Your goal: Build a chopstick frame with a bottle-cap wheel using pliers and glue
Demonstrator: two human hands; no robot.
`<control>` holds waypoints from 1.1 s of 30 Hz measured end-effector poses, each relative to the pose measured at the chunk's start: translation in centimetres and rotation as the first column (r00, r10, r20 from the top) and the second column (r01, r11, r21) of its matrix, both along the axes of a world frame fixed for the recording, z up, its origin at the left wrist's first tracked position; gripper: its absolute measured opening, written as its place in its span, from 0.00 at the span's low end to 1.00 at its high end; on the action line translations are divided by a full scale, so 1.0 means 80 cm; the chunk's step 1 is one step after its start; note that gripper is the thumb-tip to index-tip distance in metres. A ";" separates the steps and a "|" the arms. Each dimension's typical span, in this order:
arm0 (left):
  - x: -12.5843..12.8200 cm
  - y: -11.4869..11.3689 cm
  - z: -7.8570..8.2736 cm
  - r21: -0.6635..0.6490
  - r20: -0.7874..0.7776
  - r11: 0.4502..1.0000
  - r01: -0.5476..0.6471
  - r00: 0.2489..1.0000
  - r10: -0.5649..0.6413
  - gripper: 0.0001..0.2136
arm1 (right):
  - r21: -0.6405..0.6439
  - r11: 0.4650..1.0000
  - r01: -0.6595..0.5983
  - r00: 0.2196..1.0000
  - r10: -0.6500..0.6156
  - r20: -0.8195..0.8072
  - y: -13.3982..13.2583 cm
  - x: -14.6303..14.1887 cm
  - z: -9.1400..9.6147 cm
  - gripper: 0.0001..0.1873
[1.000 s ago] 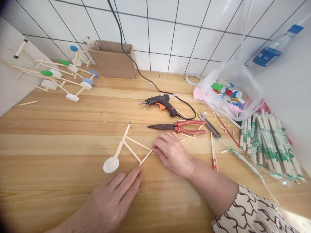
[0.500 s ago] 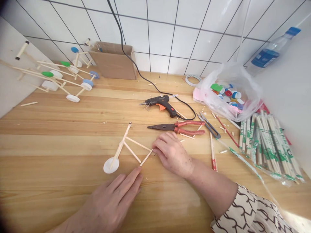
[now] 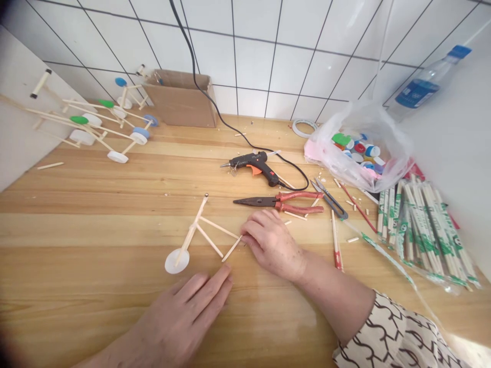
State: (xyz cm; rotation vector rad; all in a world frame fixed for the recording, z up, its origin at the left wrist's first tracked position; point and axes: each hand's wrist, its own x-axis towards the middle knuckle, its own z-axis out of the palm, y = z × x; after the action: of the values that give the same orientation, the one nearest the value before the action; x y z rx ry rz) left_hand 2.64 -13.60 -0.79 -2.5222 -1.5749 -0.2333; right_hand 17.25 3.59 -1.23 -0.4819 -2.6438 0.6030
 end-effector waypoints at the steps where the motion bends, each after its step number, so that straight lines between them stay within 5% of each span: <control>1: 0.001 0.001 -0.002 0.000 -0.009 1.000 -0.006 1.000 0.006 0.14 | 0.000 1.000 0.000 1.000 0.000 0.001 0.000 0.000 0.000 0.04; 33: 0.002 0.007 -0.013 0.077 0.044 0.996 -0.039 0.998 0.036 0.13 | -0.005 1.000 -0.016 1.000 0.016 -0.004 0.000 0.001 0.005 0.04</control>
State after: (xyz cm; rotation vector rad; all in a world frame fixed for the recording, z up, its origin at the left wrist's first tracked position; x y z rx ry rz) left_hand 2.80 -13.08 -1.83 -2.4428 -1.5944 -0.3387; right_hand 17.30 3.57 -0.83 -0.4609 -2.6450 0.6146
